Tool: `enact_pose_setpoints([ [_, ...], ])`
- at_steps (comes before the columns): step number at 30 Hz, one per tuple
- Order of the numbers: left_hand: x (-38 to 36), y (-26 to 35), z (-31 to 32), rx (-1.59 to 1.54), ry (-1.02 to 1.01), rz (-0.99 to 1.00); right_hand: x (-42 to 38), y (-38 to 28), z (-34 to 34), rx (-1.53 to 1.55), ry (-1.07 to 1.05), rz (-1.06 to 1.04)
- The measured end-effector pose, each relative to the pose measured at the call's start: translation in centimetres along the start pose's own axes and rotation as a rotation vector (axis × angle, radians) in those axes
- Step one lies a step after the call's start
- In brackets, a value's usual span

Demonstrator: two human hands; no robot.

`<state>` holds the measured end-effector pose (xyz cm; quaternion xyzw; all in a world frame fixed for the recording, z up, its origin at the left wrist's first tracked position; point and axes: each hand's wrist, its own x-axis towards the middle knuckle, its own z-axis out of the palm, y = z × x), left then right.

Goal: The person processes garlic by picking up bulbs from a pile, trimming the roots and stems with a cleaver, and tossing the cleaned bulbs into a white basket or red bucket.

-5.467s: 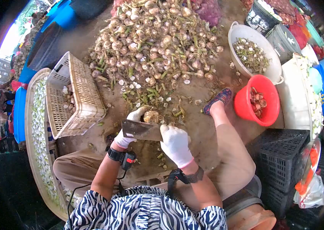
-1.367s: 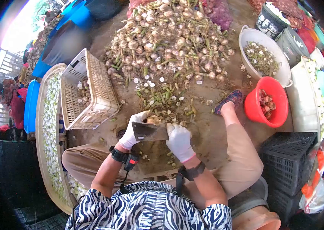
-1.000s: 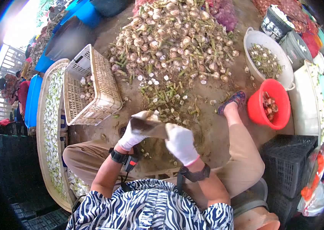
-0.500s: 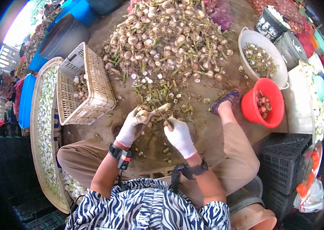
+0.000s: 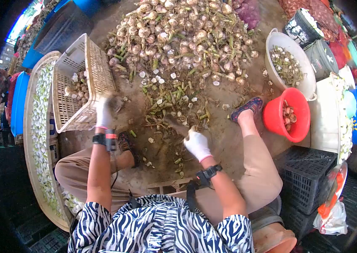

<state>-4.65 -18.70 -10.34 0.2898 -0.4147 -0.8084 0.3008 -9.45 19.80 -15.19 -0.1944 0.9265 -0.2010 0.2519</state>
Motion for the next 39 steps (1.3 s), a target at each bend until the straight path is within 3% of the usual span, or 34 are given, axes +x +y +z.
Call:
enact_pose_setpoints([
  [2,-2.5,-5.9,-0.2,1.033,-0.342,0.047,-0.2,1.2,2.5,-0.11,-0.243,-0.104],
  [4,-4.9,-11.6,-2.8,1.444,-0.615,-0.299,-0.6,3.8,5.4,-0.246,-0.438,-0.201],
  [5,-5.9,-13.5,-4.0,1.364,-0.781,-0.491,-0.9,5.0,6.3,-0.311,-0.53,-0.249],
  [6,-7.1,-14.7,-4.5,1.455,-0.772,-0.419,-1.6,5.1,6.2,-0.368,-0.565,-0.274],
  [10,-8.3,-18.1,-6.0,1.505,-0.826,-0.624,-2.4,5.7,5.2,-0.447,-0.677,-0.377],
  [11,-8.8,-18.8,-6.0,1.552,-0.966,-0.586,-2.2,6.7,5.3,-0.453,-0.689,-0.369],
  [12,-9.3,-19.3,-6.0,1.596,-1.106,-0.545,-2.4,8.3,6.1,-0.475,-0.648,-0.474],
  [13,-9.6,-19.2,-5.1,1.591,-1.103,-0.553,-2.5,9.0,6.4,-0.493,-0.602,-0.585],
  [15,-9.9,-19.2,-3.5,1.725,-1.276,-0.709,-2.4,10.2,7.1,-0.569,-0.611,-0.58],
  [17,-10.4,-20.9,-4.8,1.714,-1.297,-0.667,-2.5,11.6,7.5,-0.637,-0.534,-0.577],
  [20,-9.7,-21.1,-4.2,1.737,-1.218,-0.598,-0.2,14.2,8.4,-0.601,-0.385,-0.551],
  [23,-6.3,-21.7,-2.3,1.481,-0.973,-0.327,5.0,13.5,7.4,-0.619,-0.14,-0.603],
  [24,-4.6,-20.8,-0.3,1.397,-0.926,-0.34,7.3,12.8,7.3,-0.613,-0.057,-0.561],
  [25,-2.7,-21.9,-0.4,1.364,-0.878,-0.163,9.8,11.6,6.7,-0.641,0.017,-0.525],
  [26,-0.8,-21.6,1.3,1.329,-0.773,-0.228,12.3,10.2,5.9,-0.649,0.032,-0.494],
  [27,0.9,-18.1,5.4,1.22,-0.695,-0.546,14.8,9.2,5.9,-0.592,0.157,-0.486],
  [29,3.7,-20.2,3.9,1.207,-0.558,-0.072,18.0,6.8,4.5,-0.509,0.221,-0.448],
  [31,5.0,-18.2,4.1,1.087,-0.342,-0.021,17.8,5.5,3.3,-0.381,0.234,-0.415],
  [32,4.9,-17.0,4.1,1.172,-0.198,0.194,16.4,5.7,2.8,-0.209,0.312,-0.312],
  [33,5.3,-16.6,2.8,1.23,-0.102,0.217,15.1,6.2,2.4,-0.042,0.391,-0.215],
  [34,5.7,-16.9,0.4,1.383,-0.031,0.444,13.5,7.2,2.3,-0.002,0.341,0.014],
  [35,5.6,-17.3,-1.7,1.513,0.084,0.398,11.8,8.6,2.7,0.04,0.287,0.244],
  [37,5.8,-19.7,-5.9,1.495,0.214,0.446,9.7,12.6,5.4,0.0,0.538,0.394],
  [39,5.8,-21.9,-7.1,1.558,0.271,0.441,9.6,13.7,6.1,0.002,0.551,0.577],
])
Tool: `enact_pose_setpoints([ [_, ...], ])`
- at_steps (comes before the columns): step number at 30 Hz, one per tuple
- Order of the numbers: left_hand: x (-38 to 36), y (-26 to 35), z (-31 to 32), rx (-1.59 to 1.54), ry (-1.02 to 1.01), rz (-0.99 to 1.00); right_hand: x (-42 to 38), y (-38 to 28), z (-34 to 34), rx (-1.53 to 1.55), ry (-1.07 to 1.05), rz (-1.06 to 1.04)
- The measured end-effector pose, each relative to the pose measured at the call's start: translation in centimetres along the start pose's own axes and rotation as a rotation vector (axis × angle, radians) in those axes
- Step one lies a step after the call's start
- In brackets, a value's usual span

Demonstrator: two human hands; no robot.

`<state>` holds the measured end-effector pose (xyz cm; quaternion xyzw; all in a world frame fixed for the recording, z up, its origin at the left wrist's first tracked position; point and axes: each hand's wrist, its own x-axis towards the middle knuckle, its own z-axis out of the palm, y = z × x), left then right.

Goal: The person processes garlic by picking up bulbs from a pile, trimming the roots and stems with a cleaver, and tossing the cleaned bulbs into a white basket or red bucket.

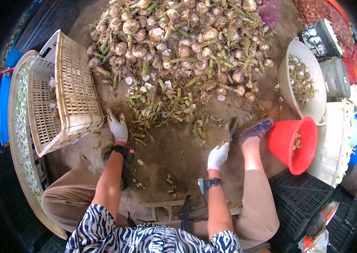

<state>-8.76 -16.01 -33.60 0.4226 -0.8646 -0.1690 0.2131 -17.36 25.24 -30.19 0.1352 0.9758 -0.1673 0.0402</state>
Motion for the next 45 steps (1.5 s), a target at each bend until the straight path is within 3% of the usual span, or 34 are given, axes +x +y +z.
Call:
enact_pose_setpoints([
  [2,-0.1,0.2,2.2,0.066,0.03,-0.037,0.6,-1.2,1.0,-0.014,-0.067,0.099],
  [4,-0.3,3.1,3.8,0.068,-0.052,-0.076,0.2,-3.6,3.1,0.047,0.066,-0.092],
  [5,0.0,4.3,4.6,-0.043,-0.111,0.025,0.0,-5.2,4.2,0.026,0.113,-0.184],
  [6,0.2,5.7,5.6,-0.126,-0.137,0.118,0.0,-8.0,3.1,0.089,-0.036,-0.207],
  [7,0.4,7.1,6.1,-0.221,-0.181,0.162,-0.4,-9.4,4.7,0.062,0.022,-0.304],
  [8,0.5,8.6,6.4,-0.318,-0.226,0.207,-0.6,-11.1,4.8,0.114,-0.093,-0.317],
  [10,0.2,10.4,7.1,-0.362,-0.252,0.267,-1.5,-13.1,7.2,0.091,0.047,-0.415],
  [14,-1.2,13.1,7.6,-0.716,-0.352,0.137,-1.1,-14.3,6.7,0.277,-0.132,-0.397],
  [16,-2.1,14.6,7.1,-0.769,-0.42,0.053,-0.7,-13.9,6.7,0.491,-0.321,-0.309],
  [17,-2.5,15.1,6.9,-0.797,-0.432,-0.02,-0.4,-13.1,7.7,0.596,-0.315,-0.303],
  [18,-2.6,15.3,7.1,-0.798,-0.427,-0.008,-0.5,-12.6,8.3,0.605,-0.307,-0.307],
  [20,-2.9,15.3,7.5,-0.917,-0.492,-0.146,-1.6,-12.0,8.7,0.652,-0.496,-0.265],
  [21,-3.2,16.8,5.7,-0.967,-0.579,-0.134,-2.8,-12.9,8.3,0.954,-0.376,-0.21],
  [22,-3.7,17.5,5.2,-0.947,-0.621,-0.087,-3.3,-12.4,8.1,0.974,-0.373,-0.209],
  [24,-5.0,17.8,6.3,-0.813,-0.661,0.011,-3.5,-10.8,7.4,1.023,-0.551,0.074],
  [26,-6.1,21.2,5.0,-1.033,-0.692,-0.122,-2.1,-10.4,2.9,0.985,-0.492,0.055],
  [30,-6.6,33.2,3.8,-1.205,-0.832,-0.106,4.0,-7.0,-3.8,0.902,-0.27,-0.07],
  [31,-6.7,36.7,5.6,-1.315,-0.996,-0.128,6.7,-5.4,-5.3,0.647,-0.017,-0.15],
  [32,-6.1,42.0,5.2,-1.067,-0.991,0.106,9.4,-4.0,-6.8,0.388,0.216,-0.22],
  [33,-5.3,47.5,3.8,-1.201,-1.065,0.169,12.7,-2.3,-8.4,0.394,0.223,-0.219],
  [34,-5.1,52.3,5.0,-1.083,-0.95,0.41,17.1,-0.2,-10.6,0.099,0.415,-0.354],
  [35,-5.0,57.1,5.7,-1.232,-0.917,0.338,21.8,1.9,-12.5,-0.205,0.599,-0.475],
  [36,-4.9,60.7,5.5,-1.382,-0.889,0.261,26.8,4.3,-13.5,0.684,0.368,-0.072],
  [37,-3.9,62.5,4.2,-1.28,-0.8,0.257,26.8,0.6,-20.0,1.028,0.281,0.01],
  [38,-3.0,63.1,2.7,-1.177,-0.711,0.251,28.3,1.9,-20.0,1.271,0.09,0.138],
  [40,-1.8,59.3,3.3,-1.191,-0.559,0.281,26.3,3.4,-17.8,1.126,0.012,0.192],
  [41,-1.9,55.3,4.4,-1.06,-0.448,0.243,25.6,5.4,-13.3,0.932,0.104,0.126],
  [42,-1.9,50.4,6.1,-1.222,-0.579,0.096,21.0,2.9,-13.9,0.813,0.135,0.102],
  [43,-2.1,46.0,5.2,-1.165,-0.434,0.102,18.0,3.5,-8.2,0.997,0.208,0.175],
  [44,-2.0,40.7,4.7,-1.032,-0.497,0.001,13.0,0.3,-11.2,0.753,0.021,0.233],
  [45,-1.9,35.2,4.9,-0.857,-0.351,0.059,9.3,-0.1,-9.1,0.761,0.012,0.172],
])
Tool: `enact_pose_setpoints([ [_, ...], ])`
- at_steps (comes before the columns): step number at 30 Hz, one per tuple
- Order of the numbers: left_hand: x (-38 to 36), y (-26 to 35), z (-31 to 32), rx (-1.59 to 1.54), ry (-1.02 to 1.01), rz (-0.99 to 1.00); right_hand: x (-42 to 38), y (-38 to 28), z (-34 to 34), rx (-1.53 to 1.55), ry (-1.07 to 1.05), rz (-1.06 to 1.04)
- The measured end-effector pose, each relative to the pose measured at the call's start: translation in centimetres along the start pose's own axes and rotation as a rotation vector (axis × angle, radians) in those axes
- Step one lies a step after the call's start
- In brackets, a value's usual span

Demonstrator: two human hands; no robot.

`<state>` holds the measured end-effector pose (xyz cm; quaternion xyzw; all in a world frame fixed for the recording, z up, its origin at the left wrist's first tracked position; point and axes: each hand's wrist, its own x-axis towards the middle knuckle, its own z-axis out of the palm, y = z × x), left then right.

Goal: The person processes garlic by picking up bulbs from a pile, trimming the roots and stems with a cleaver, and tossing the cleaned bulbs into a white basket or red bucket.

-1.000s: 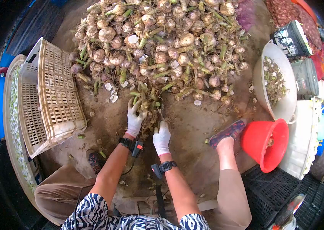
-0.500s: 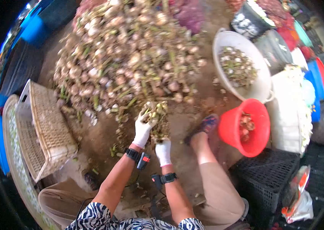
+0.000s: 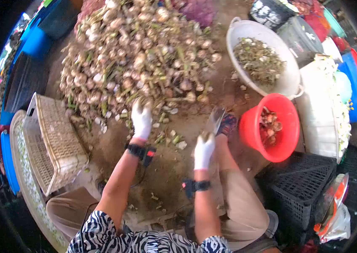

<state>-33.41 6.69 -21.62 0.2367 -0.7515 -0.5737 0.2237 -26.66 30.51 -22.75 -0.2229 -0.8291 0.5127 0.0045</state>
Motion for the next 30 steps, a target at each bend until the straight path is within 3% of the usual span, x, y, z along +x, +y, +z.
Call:
enact_pose_setpoints([
  [2,-1.7,-4.7,-8.3,0.123,0.105,-0.096,-5.8,2.7,2.5,-0.134,-0.002,0.044],
  [4,-3.1,-9.9,-15.1,0.435,0.16,-0.064,-8.9,6.4,3.8,-0.267,0.034,0.1],
  [5,-3.4,-13.5,-17.6,0.556,0.165,-0.037,-10.0,6.4,3.9,-0.368,0.037,0.185],
  [7,-3.2,-14.0,-19.8,0.664,0.104,-0.098,-11.4,5.4,2.9,-0.597,0.073,0.115],
  [8,-2.7,-14.8,-19.9,0.698,0.106,-0.037,-12.3,6.8,3.0,-0.565,0.133,-0.02],
  [9,-2.2,-15.8,-19.3,0.731,0.098,0.018,-12.9,6.6,4.2,-0.579,0.118,-0.023],
  [10,-1.6,-15.0,-18.7,0.65,0.015,-0.039,-13.7,5.9,5.5,-0.571,0.083,-0.206],
  [11,-0.9,-16.5,-17.8,0.727,0.024,0.03,-13.7,5.1,6.8,-0.554,0.054,-0.388],
  [12,-0.1,-17.1,-16.9,0.76,0.003,0.061,-12.8,4.5,8.3,-0.668,-0.001,-0.306],
  [13,0.4,-17.6,-15.9,0.797,-0.018,0.09,-11.4,5.5,10.5,-0.558,0.062,-0.374],
  [15,2.1,-18.4,-13.9,0.773,-0.083,0.216,-8.0,6.6,13.6,-0.618,0.159,-0.3],
  [17,3.5,-16.6,-11.9,0.644,-0.161,0.25,-4.7,5.5,16.4,-0.599,0.172,-0.378],
  [19,4.1,-15.5,-9.8,0.586,-0.259,0.206,-2.6,2.6,19.6,-0.436,0.079,-0.474],
  [21,4.1,-15.1,-8.9,0.578,-0.35,0.4,-0.5,1.8,23.0,-0.55,-0.043,-0.64],
  [23,3.2,-13.9,-8.9,0.535,-0.513,0.423,-0.5,0.6,24.9,-0.473,-0.163,-0.73],
  [24,2.4,-14.1,-9.3,0.338,-0.511,0.294,-1.1,-0.7,24.6,-0.349,-0.226,-0.732],
  [25,1.1,-13.9,-10.4,0.338,-0.508,0.289,-1.5,0.1,24.3,-0.351,-0.231,-0.733],
  [27,-1.9,-13.0,-13.8,0.316,-0.575,0.283,-3.5,1.5,22.9,-0.294,-0.494,-0.906],
  [29,-5.8,-12.7,-18.2,0.447,-0.506,0.339,-6.2,1.6,20.8,-0.263,-0.691,-0.851],
  [30,-7.9,-13.1,-19.9,0.522,-0.363,0.274,-7.2,2.0,19.8,-0.255,-0.559,-0.851],
])
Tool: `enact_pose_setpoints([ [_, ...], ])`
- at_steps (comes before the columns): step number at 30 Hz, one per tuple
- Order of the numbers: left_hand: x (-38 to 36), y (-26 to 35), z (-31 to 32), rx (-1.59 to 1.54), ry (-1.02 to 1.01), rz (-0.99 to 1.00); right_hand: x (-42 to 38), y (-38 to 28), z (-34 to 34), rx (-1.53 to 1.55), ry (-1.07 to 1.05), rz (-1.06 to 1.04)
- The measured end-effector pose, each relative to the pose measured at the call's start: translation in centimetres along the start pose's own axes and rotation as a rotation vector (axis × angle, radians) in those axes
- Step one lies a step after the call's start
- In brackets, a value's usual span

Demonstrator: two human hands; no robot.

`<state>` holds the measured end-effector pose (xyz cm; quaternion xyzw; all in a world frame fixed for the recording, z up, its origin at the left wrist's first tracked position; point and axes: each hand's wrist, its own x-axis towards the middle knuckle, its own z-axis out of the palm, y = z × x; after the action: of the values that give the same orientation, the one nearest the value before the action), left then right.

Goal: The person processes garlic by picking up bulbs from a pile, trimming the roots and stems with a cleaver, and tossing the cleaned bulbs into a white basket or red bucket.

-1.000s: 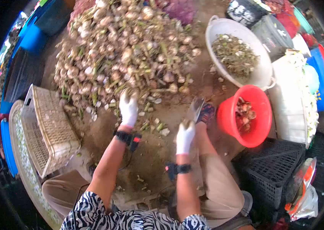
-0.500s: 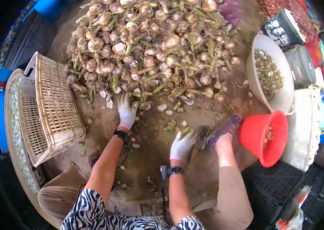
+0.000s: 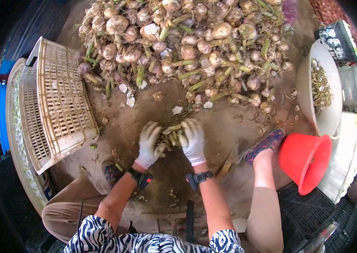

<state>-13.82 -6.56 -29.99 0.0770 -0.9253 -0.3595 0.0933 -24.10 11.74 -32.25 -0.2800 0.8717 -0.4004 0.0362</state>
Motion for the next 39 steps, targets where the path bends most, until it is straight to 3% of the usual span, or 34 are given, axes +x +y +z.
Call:
enact_pose_setpoints([
  [2,-4.4,-1.6,0.1,0.101,0.147,-0.288,-2.5,0.8,0.0,-0.117,0.182,0.113],
  [5,-5.7,-2.4,2.5,0.215,0.189,-0.417,-3.0,1.0,1.4,-0.258,0.159,0.116],
  [7,-4.0,-1.0,3.9,0.2,0.177,-0.398,-2.1,-0.8,2.7,-0.104,0.113,0.054],
  [10,0.1,0.5,5.4,-0.199,0.185,-0.13,-1.0,-2.8,4.6,0.17,0.084,0.073],
  [15,1.6,3.4,6.0,-0.896,0.257,-0.522,-0.9,-4.4,4.9,0.81,0.275,0.404],
  [17,2.9,5.8,5.2,-1.152,0.198,-0.643,-1.5,-3.7,4.5,0.975,0.327,0.662],
  [18,3.3,7.1,5.4,-1.233,0.178,-0.642,-1.5,-3.7,3.5,0.97,0.38,0.681],
  [21,6.6,11.8,6.5,-1.263,0.017,-0.609,-0.1,-3.7,-3.9,0.957,0.509,0.704],
  [23,13.0,19.1,6.2,-1.232,-0.179,-0.331,2.8,-3.2,-12.5,0.742,0.637,0.654],
  [24,16.2,22.5,8.0,-1.245,-0.247,-0.247,2.2,4.2,-14.2,0.869,0.797,0.552],
  [25,19.7,27.3,8.1,-1.44,-0.435,-0.302,6.0,2.4,-21.3,1.047,0.885,0.432],
  [26,22.3,30.2,11.9,-1.149,-0.297,0.237,9.8,-4.5,-29.0,1.194,1.017,0.666],
  [27,24.9,35.6,10.1,-1.445,-0.461,-0.12,8.3,1.4,-32.8,1.224,0.875,0.36],
  [28,26.9,38.7,11.5,-1.291,-0.393,-0.001,9.2,2.0,-36.6,1.098,1.09,0.361],
  [29,27.7,40.3,12.2,-1.119,-0.163,0.174,9.9,1.7,-39.3,0.956,1.299,0.359],
  [30,28.2,40.1,11.4,-0.9,-0.091,0.246,9.4,2.6,-39.9,0.962,1.303,0.35],
  [32,29.0,37.2,10.7,-0.512,0.093,0.376,7.5,6.2,-38.6,0.756,1.061,0.601],
  [33,29.5,34.8,10.4,-0.362,0.029,0.348,7.5,7.1,-36.0,0.625,1.025,0.618],
  [34,29.8,31.8,10.0,-0.118,-0.018,0.333,7.2,12.6,-32.8,0.267,0.915,0.485],
  [35,30.6,28.6,10.1,0.04,-0.121,0.247,7.5,15.2,-29.7,0.305,0.72,0.563],
  [36,31.4,24.0,12.1,0.299,0.075,0.404,9.4,13.7,-27.7,0.211,0.632,0.604],
  [37,32.3,21.5,11.6,0.461,-0.048,0.45,10.9,14.8,-26.0,-0.012,0.504,0.588],
  [39,34.8,17.6,11.9,0.611,-0.204,0.61,14.4,17.5,-23.0,-0.059,0.404,0.697],
])
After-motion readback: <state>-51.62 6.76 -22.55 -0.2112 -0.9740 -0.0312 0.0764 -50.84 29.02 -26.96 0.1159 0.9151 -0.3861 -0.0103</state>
